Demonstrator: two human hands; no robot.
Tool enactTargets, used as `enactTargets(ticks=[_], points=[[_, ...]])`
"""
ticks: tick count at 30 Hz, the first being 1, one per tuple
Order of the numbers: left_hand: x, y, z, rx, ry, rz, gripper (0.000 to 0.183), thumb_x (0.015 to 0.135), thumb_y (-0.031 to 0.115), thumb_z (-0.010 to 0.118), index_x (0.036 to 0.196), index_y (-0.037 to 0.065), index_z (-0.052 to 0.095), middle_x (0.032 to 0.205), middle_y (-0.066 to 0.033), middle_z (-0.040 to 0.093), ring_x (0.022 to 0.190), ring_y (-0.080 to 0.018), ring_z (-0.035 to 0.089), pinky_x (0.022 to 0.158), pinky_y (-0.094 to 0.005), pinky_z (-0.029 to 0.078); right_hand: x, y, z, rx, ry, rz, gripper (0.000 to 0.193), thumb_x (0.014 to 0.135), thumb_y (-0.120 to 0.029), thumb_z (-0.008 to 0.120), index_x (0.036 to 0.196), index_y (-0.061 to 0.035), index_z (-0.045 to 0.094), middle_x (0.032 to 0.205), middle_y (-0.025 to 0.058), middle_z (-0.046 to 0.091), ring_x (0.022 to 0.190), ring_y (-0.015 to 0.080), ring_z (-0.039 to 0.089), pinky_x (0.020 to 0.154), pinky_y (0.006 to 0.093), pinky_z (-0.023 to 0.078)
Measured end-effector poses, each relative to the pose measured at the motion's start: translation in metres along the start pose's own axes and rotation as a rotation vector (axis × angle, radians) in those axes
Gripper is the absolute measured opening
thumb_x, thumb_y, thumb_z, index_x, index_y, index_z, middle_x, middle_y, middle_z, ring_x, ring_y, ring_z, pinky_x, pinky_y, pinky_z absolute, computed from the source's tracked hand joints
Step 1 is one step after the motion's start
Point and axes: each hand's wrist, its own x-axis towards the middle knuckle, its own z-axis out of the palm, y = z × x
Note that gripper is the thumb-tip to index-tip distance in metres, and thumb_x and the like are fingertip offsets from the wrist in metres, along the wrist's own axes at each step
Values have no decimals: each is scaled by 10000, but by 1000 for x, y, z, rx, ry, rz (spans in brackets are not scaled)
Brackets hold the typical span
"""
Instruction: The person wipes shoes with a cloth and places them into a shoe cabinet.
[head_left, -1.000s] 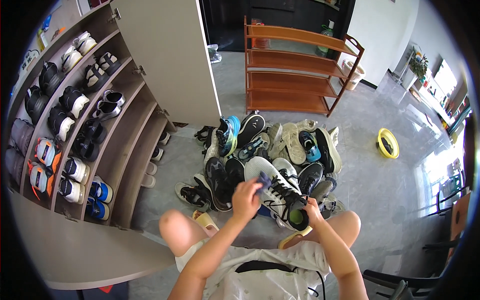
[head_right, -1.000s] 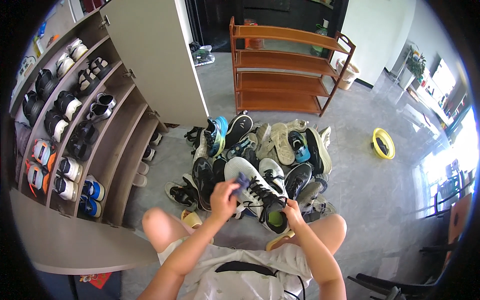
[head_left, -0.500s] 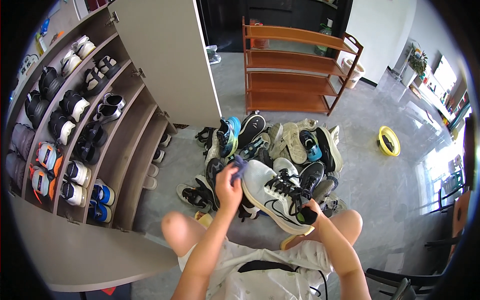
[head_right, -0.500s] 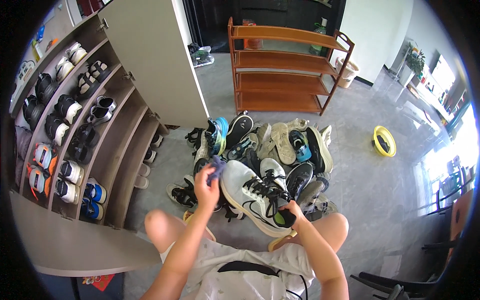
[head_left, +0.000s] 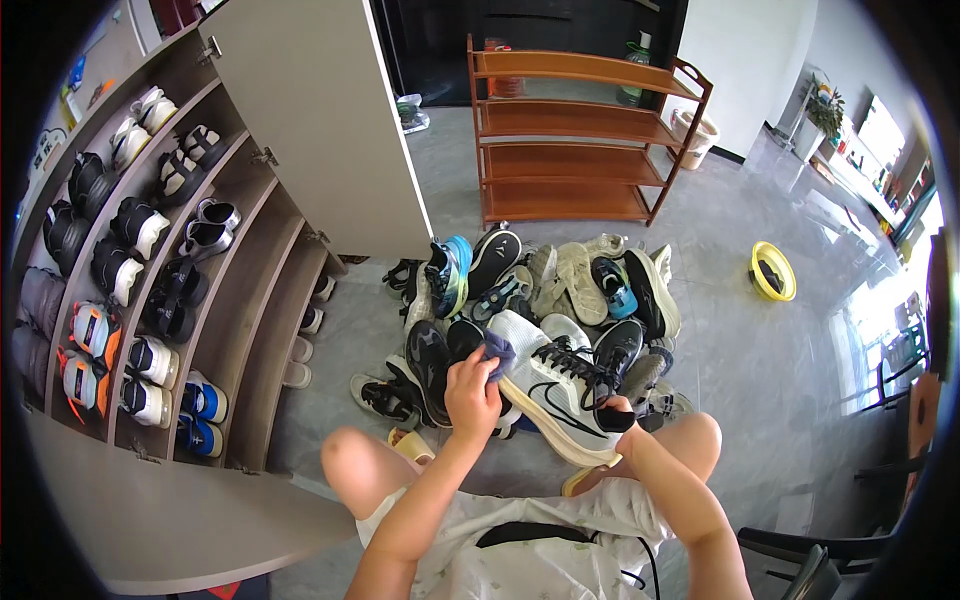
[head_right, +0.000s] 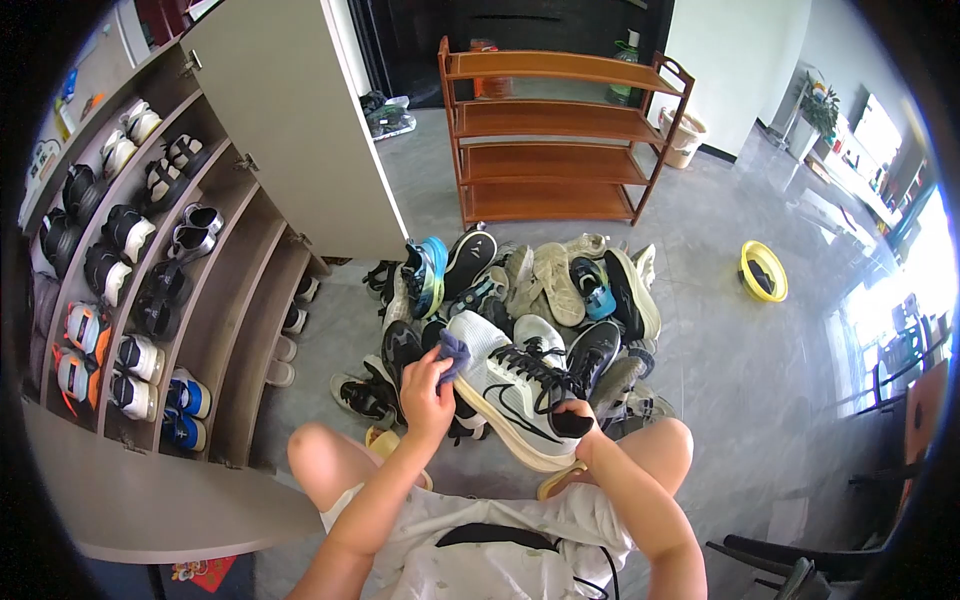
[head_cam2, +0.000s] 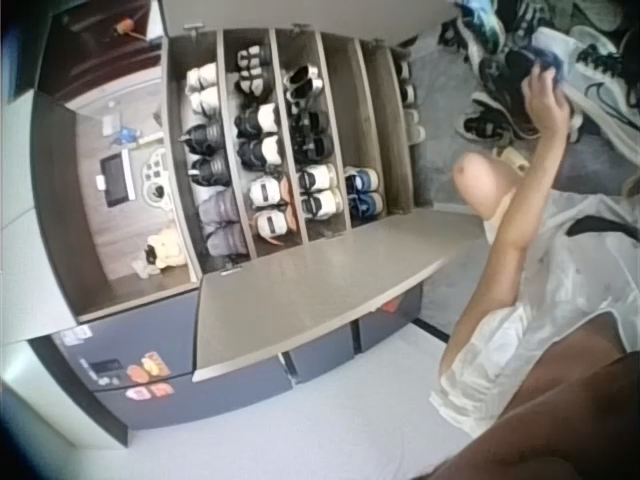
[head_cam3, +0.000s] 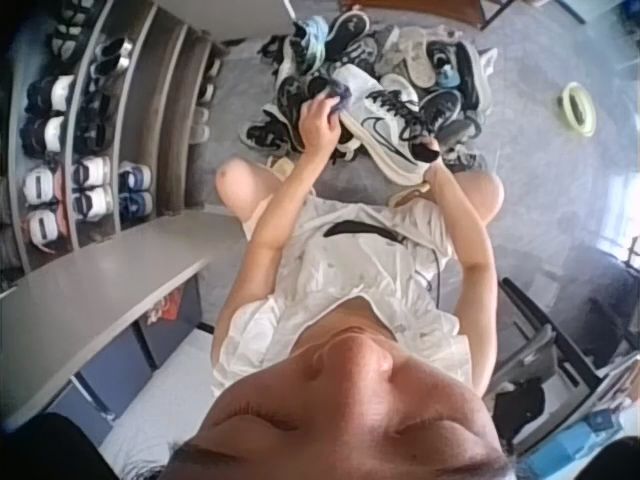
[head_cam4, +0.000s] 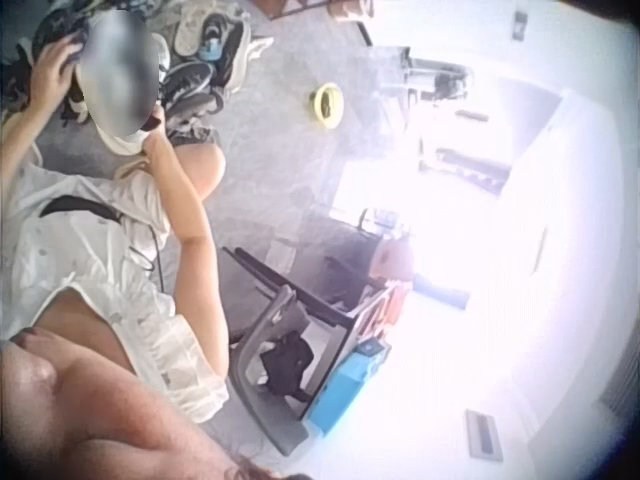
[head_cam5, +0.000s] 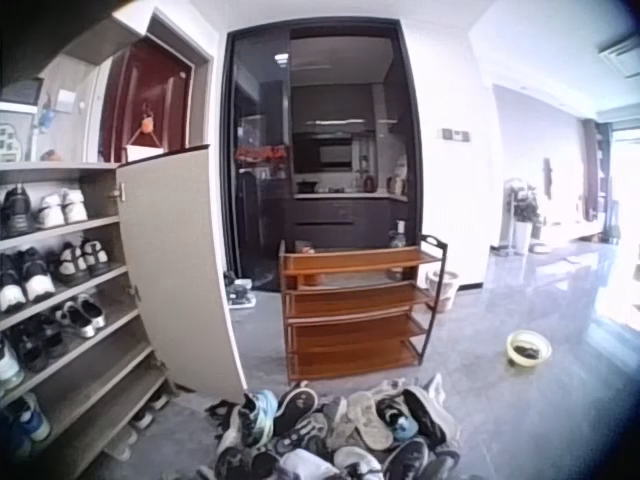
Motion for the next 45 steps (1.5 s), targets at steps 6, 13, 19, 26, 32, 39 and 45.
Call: enactTargets(ticks=[6,13,19,26,32,39,45], points=[[-29,35,14,-150,-200,116,389,659,-34,621,1026,93,614,1178,-114,627,947,-341,575,820,-414,487,-1,-2,11,37,88,-64,459,687,-186,517,1091,-8,646,1129,201,661,1059,369,615,1025,484,441],[-5,1,28,-134,-62,-6,377,703,-30,601,1065,73,602,1126,-126,640,916,-359,587,816,-417,486,30,-1,-24,-39,271,-195,313,695,-154,553,956,-21,662,956,150,684,908,331,638,915,428,498],[-14,-7,32,-118,-209,-1,464,733,-25,588,1187,70,593,1150,-134,629,963,-358,582,842,-429,479,15,5,15,-204,373,-201,204,701,-151,578,852,-36,652,861,109,675,801,276,642,800,376,522],[-31,40,24,-292,-306,82,482,704,-12,609,1171,103,603,1166,-121,615,971,-340,583,858,-432,481,14,-2,10,-144,312,-227,317,723,-159,554,993,-18,643,926,116,678,833,262,650,816,344,518],[-10,1,26,-76,-177,-14,420,721,-33,576,1118,93,627,1134,-133,620,955,-358,574,831,-441,474,15,8,11,-232,329,-187,272,731,-89,561,980,-36,657,925,70,675,844,215,639,815,310,497],[-40,42,24,-309,-302,104,447,697,-43,583,1110,116,644,1137,-117,622,948,-342,581,824,-418,486,20,10,12,-255,355,-247,232,738,-96,562,949,-32,632,874,58,653,809,195,633,760,294,504],[-14,-7,31,-81,-180,12,453,707,-17,593,1133,128,641,1127,-104,620,926,-340,577,794,-425,494,31,17,-4,-291,331,-201,267,722,-108,603,979,-44,640,925,71,663,862,206,632,812,305,486]])
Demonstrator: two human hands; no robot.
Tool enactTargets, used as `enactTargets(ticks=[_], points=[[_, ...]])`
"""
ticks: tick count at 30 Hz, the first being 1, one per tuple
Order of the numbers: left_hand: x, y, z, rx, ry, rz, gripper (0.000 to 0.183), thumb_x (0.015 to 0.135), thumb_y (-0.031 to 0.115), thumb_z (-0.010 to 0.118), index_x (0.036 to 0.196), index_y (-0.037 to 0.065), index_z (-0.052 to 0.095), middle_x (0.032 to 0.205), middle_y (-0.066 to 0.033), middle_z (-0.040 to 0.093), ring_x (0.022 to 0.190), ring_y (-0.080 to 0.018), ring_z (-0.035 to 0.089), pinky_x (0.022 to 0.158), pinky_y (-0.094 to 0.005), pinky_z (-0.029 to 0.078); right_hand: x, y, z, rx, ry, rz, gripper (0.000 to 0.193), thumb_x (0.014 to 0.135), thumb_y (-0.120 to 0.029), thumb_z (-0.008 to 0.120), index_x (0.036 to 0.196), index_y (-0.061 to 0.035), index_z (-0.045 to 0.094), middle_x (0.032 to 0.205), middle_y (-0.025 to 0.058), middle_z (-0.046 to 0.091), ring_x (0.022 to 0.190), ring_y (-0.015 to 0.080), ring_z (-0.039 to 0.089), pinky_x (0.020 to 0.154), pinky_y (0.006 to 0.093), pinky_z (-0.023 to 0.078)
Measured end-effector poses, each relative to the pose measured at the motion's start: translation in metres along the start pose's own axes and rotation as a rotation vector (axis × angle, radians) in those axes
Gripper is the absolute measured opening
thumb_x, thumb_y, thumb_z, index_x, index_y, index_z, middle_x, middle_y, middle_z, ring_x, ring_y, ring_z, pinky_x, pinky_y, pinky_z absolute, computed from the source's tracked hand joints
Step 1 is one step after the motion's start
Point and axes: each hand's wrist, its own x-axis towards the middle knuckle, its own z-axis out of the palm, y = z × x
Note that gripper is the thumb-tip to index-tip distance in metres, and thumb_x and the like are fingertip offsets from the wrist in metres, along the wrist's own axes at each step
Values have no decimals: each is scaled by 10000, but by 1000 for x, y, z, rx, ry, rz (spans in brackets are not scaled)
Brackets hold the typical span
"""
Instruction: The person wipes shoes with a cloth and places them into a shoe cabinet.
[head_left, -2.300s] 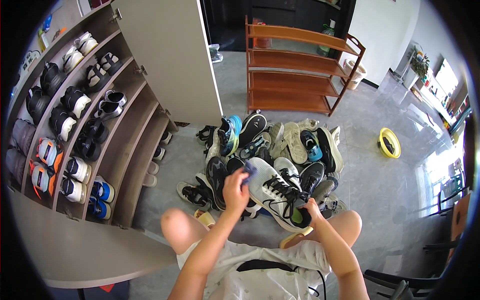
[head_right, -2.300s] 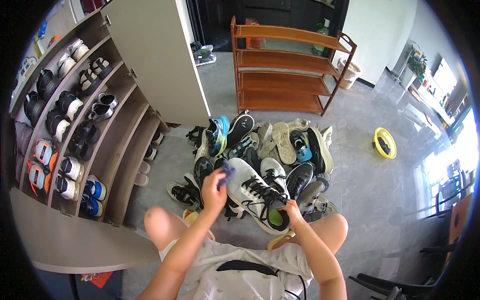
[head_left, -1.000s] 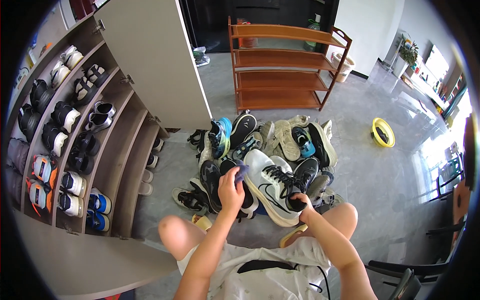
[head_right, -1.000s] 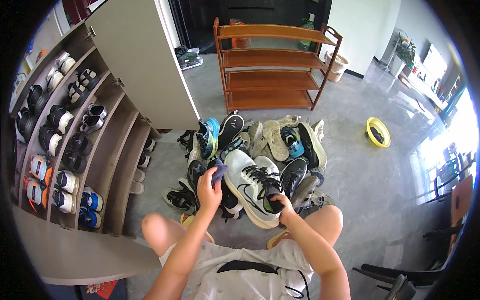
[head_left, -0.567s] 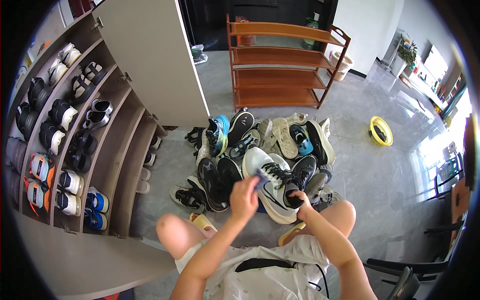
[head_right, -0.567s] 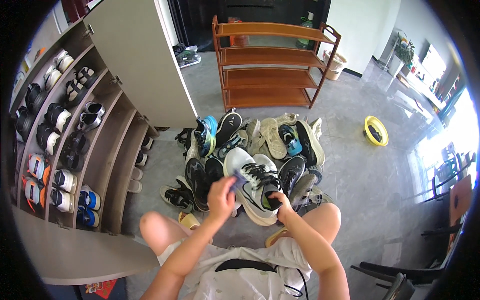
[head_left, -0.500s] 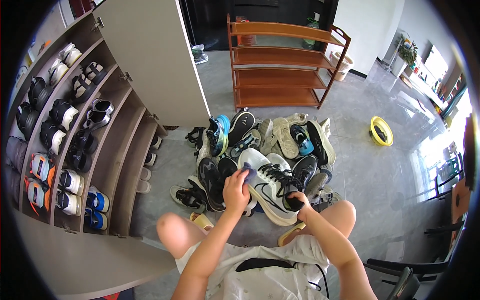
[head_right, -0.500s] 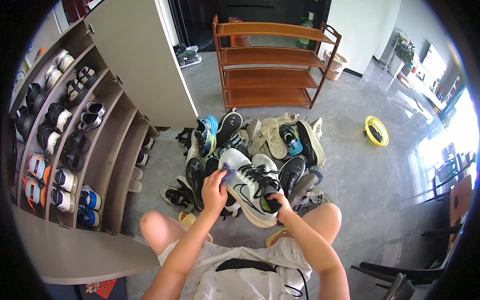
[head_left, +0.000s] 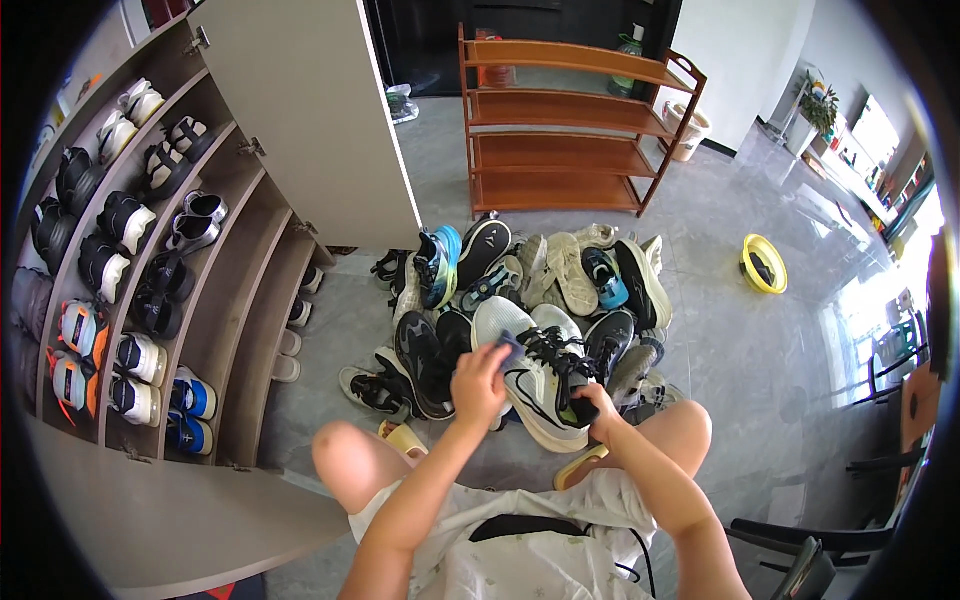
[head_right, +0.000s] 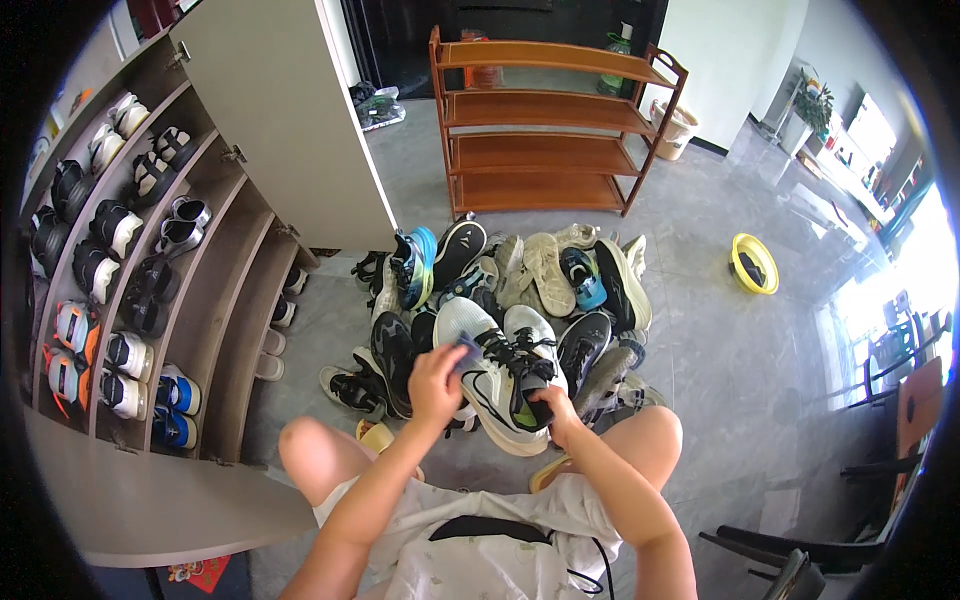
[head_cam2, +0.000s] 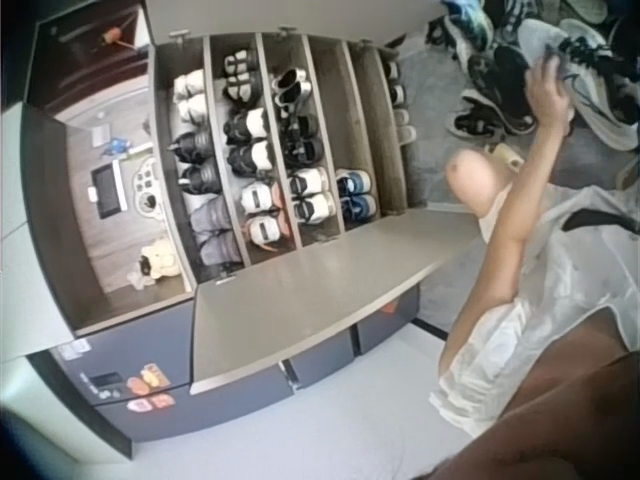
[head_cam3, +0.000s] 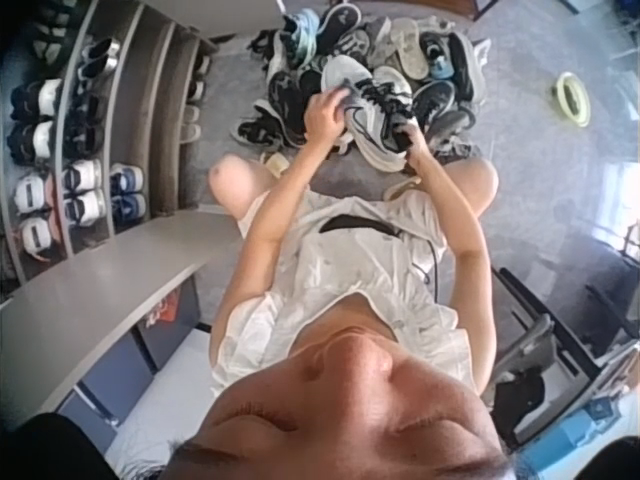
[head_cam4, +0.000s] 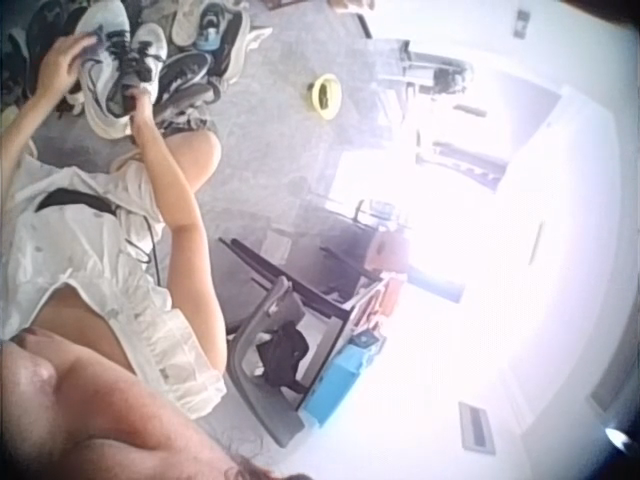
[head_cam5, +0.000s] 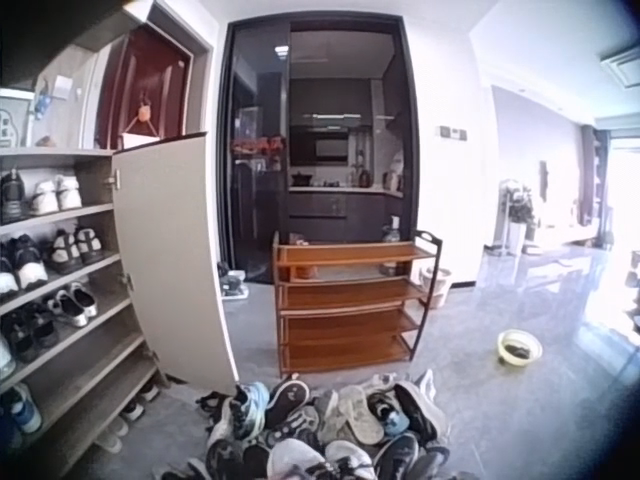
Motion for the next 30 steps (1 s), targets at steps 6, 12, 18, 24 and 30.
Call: enactTargets(ticks=[6,12,18,24,30], points=[[-32,54,4,-243,-160,117,477,690,-25,609,1141,128,633,1129,-84,621,933,-325,580,822,-402,499,-20,-17,20,-25,19,-127,184,755,-136,513,827,-42,654,787,53,651,739,188,637,704,290,514],[13,-11,-13,-34,89,-63,398,717,-39,585,1088,87,659,1098,-119,649,936,-353,598,808,-413,494,-17,-23,15,280,-221,126,477,745,-169,524,1191,-27,611,1134,177,657,1030,313,643,967,419,488],[-27,29,2,-200,-13,54,458,674,-53,602,1099,105,660,1119,-123,637,926,-343,590,813,-410,495,7,-5,-6,483,-419,224,616,778,-264,489,1352,-40,506,1323,190,562,1198,362,550,1079,486,383],[-22,37,-16,-273,-63,213,462,645,-50,623,1076,109,676,1150,-115,641,911,-327,594,786,-406,502,20,4,-12,539,-531,167,685,767,-314,486,1394,-41,461,1378,208,509,1246,377,505,1109,503,342],[-7,9,-4,-131,20,127,445,690,-37,601,1105,113,663,1145,-111,630,911,-336,595,786,-411,504,1,-19,8,833,-605,336,716,823,-430,429,1438,-65,414,1462,183,427,1305,374,447,1126,480,308]])
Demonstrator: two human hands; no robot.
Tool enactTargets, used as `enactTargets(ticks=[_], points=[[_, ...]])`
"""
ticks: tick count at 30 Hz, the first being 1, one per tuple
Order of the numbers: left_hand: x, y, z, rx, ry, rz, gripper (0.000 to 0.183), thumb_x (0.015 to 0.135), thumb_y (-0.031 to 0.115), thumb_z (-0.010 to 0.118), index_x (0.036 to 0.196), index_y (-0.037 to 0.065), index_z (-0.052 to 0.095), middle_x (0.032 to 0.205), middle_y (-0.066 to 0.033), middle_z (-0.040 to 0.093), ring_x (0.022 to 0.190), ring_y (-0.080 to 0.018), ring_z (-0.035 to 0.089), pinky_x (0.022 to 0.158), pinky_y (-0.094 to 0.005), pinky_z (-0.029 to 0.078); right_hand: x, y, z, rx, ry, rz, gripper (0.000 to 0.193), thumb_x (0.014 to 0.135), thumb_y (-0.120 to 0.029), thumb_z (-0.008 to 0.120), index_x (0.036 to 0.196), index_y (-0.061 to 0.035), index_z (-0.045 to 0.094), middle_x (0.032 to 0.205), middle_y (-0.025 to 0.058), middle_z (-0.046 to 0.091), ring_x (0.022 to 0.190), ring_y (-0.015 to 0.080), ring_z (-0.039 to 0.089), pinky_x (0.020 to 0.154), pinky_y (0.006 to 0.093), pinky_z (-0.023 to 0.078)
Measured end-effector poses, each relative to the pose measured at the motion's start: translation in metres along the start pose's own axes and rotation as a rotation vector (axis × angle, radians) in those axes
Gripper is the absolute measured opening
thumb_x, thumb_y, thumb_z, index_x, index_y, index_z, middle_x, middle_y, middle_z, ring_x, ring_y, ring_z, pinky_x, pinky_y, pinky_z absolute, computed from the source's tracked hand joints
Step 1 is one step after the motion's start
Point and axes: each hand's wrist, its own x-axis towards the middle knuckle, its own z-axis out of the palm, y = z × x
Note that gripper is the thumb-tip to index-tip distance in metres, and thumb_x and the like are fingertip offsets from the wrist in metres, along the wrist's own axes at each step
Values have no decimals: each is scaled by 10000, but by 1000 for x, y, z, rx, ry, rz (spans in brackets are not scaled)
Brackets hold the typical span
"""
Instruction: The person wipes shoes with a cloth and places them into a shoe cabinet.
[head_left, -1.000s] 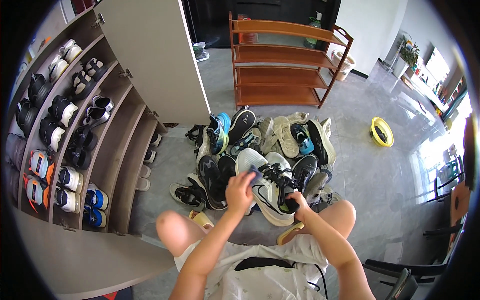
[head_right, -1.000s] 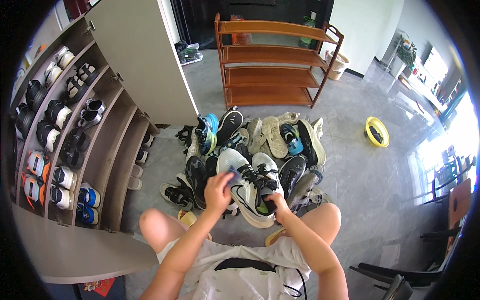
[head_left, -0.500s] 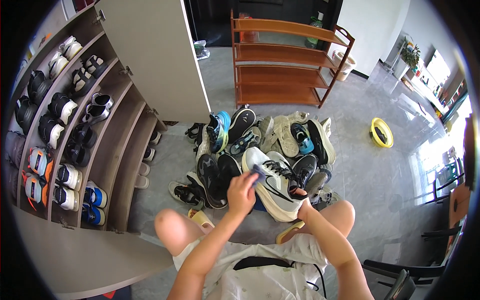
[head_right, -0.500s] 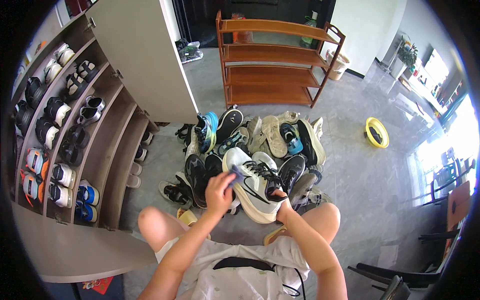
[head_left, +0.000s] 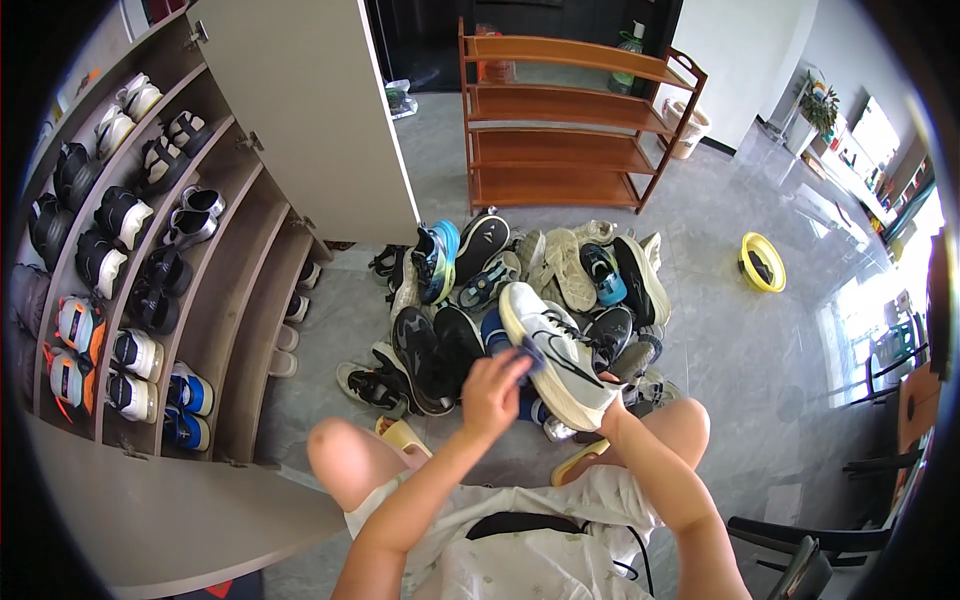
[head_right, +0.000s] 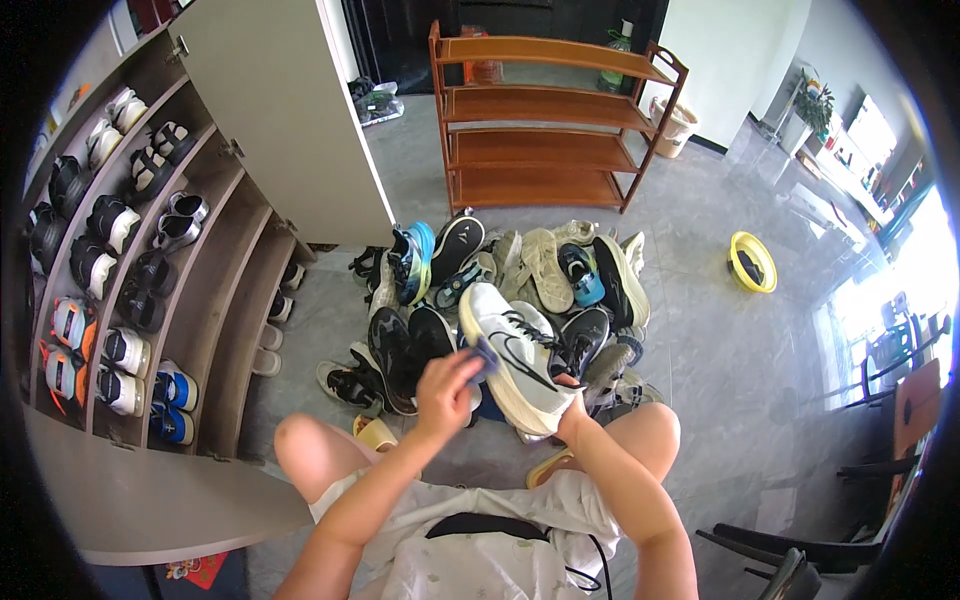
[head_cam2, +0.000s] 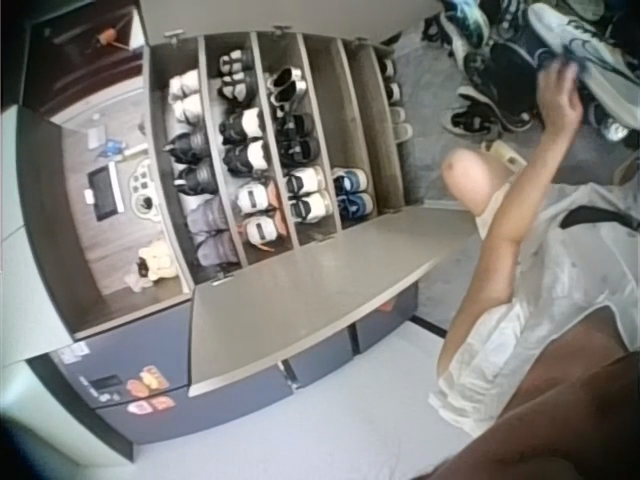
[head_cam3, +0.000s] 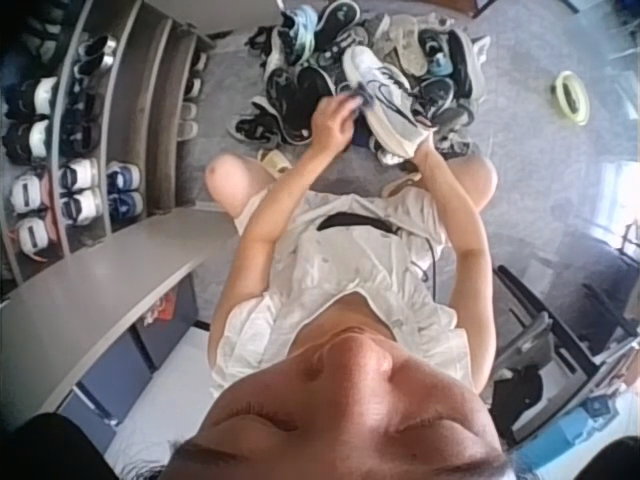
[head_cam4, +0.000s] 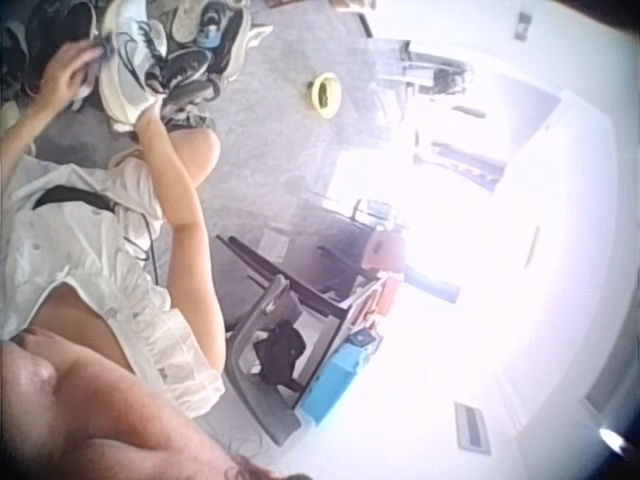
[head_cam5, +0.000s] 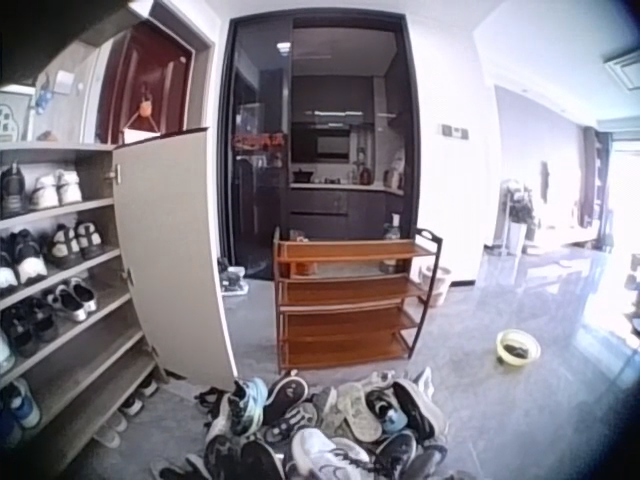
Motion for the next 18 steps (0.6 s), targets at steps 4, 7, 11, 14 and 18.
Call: enactTargets(ticks=[4,7,11,14,18], points=[[-21,34,12,-100,-27,-5,475,646,-46,627,1090,118,674,1122,-122,638,891,-332,597,770,-401,502,-6,-17,-20,-35,-132,2,696,795,-374,444,1409,-48,448,1432,188,463,1284,380,466,1112,510,314],[-22,53,5,-185,-146,116,481,627,-45,638,1074,129,679,1118,-118,640,888,-323,602,763,-391,500,-6,-22,-25,-45,-222,-24,656,793,-345,424,1358,-18,494,1370,195,524,1268,385,482,1108,512,323],[-1,36,0,-94,-34,-11,463,645,-69,590,1066,106,671,1105,-128,645,906,-346,603,785,-402,499,-15,-11,-5,-370,200,-153,652,763,-285,475,1361,-26,494,1370,195,523,1242,368,513,1118,483,331],[7,15,10,-11,27,-76,450,669,-76,571,1076,94,663,1107,-140,642,919,-359,595,789,-423,496,-17,-8,-5,-334,211,-147,651,723,-225,504,1349,-48,515,1348,190,544,1228,369,526,1105,473,356],[-25,61,26,-95,-98,35,498,655,-49,617,1118,131,664,1128,-125,628,924,-333,594,787,-407,507,-23,-14,-3,-435,355,-313,589,711,-261,499,1244,-22,582,1238,187,618,1133,379,579,1060,463,403]])
